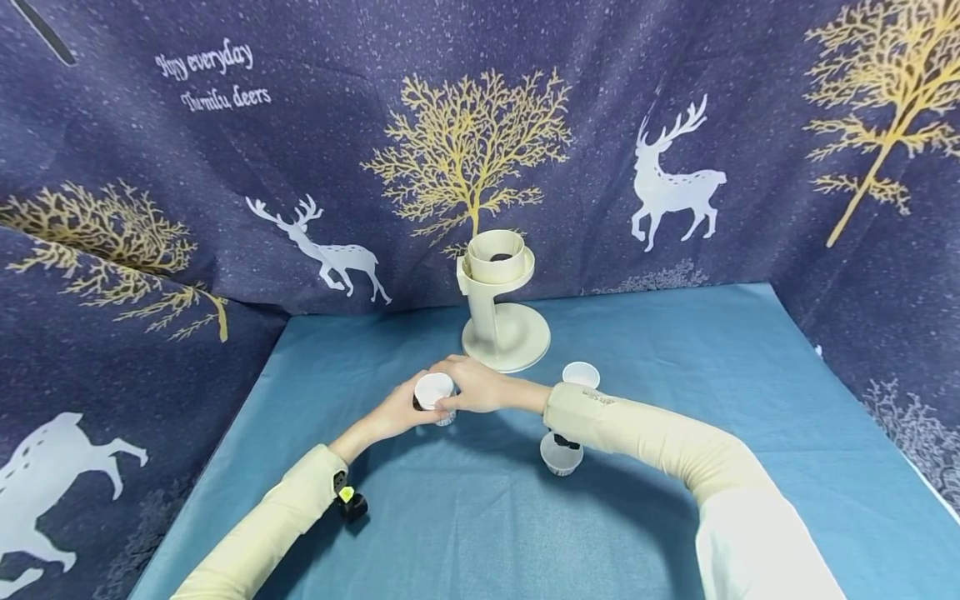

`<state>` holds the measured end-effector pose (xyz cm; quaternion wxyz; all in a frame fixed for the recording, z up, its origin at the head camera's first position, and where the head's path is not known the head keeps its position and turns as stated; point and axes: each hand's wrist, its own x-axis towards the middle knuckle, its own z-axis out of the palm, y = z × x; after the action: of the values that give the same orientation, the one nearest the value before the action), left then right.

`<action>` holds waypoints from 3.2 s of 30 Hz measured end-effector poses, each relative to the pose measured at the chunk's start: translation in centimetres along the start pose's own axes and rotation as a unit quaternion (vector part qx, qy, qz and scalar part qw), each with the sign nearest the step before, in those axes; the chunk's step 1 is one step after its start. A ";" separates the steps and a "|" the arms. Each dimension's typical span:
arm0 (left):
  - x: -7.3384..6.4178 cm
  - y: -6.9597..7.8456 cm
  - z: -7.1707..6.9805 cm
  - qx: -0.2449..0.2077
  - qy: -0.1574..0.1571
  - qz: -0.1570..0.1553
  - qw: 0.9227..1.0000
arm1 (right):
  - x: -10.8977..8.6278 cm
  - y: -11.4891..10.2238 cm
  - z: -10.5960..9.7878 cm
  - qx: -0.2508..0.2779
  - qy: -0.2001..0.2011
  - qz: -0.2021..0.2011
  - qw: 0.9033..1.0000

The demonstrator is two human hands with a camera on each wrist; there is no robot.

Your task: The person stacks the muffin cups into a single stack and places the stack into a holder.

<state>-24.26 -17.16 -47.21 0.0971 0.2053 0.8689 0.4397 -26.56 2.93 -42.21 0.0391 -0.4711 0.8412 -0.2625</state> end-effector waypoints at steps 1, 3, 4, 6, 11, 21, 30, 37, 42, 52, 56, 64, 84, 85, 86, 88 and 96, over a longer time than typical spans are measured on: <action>0.0 -0.1 0.0 0.000 0.000 0.001 1.000 | 0.0 0.0 0.0 0.001 -0.001 0.000 1.000; 0.1 -0.3 0.0 -0.001 0.002 0.004 1.000 | 0.0 -0.1 0.1 0.003 -0.003 0.001 1.000; 0.1 -0.3 0.0 0.001 0.003 0.005 1.000 | 0.0 -0.1 0.1 0.001 -0.004 0.003 1.000; 0.1 -0.3 0.0 0.005 0.004 0.008 1.000 | 0.0 -0.1 0.1 0.000 -0.008 0.008 1.000; 0.0 0.0 -0.1 0.015 0.009 0.011 1.000 | -0.1 0.0 0.1 0.000 -0.021 0.023 0.999; 0.1 0.0 0.0 0.007 0.004 0.007 1.000 | -0.5 0.3 -0.1 -0.002 -0.026 0.029 0.999; 0.2 -0.4 0.2 0.014 0.013 -0.001 1.000 | -1.2 1.2 -0.9 0.028 0.028 0.033 0.999; 0.2 -0.6 0.3 0.030 0.029 0.008 0.999 | -1.9 1.7 -1.2 0.077 0.051 0.035 0.995; 0.3 -0.5 0.3 0.036 0.037 0.014 0.999 | -2.2 2.0 -1.7 0.090 0.056 0.039 0.994; 0.4 -0.8 0.5 0.041 0.042 0.004 0.998 | -3.6 3.0 -2.5 0.097 0.036 0.038 0.994; 0.3 -0.7 0.5 0.040 0.043 -0.007 0.998 | -4.1 3.4 -2.6 0.085 0.031 0.033 0.995; 0.5 -0.6 0.5 0.044 0.041 -0.004 0.998 | -5.0 4.6 -3.1 0.091 -0.006 0.022 0.996; 0.4 -0.3 0.4 0.041 0.034 -0.026 0.998 | -7.3 5.9 -3.7 0.099 -0.058 0.003 0.993; 0.4 -0.2 0.3 0.041 0.034 -0.028 0.998 | -7.4 5.9 -3.8 0.098 -0.059 0.005 0.993; 0.5 -0.2 0.3 0.039 0.034 -0.029 0.998 | -7.5 5.9 -3.8 0.093 -0.060 0.008 0.994; 0.5 -0.2 0.2 0.035 0.034 -0.028 0.998 | -7.7 5.8 -4.0 0.087 -0.062 0.012 0.994; 0.5 -0.4 0.4 0.036 0.039 -0.015 0.998 | -8.9 5.6 -4.1 0.079 -0.045 -0.010 0.996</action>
<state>-24.66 -16.92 -47.79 0.0620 0.1780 0.8905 0.4142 -27.25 14.12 -42.98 0.1117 -0.4860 0.8107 -0.3068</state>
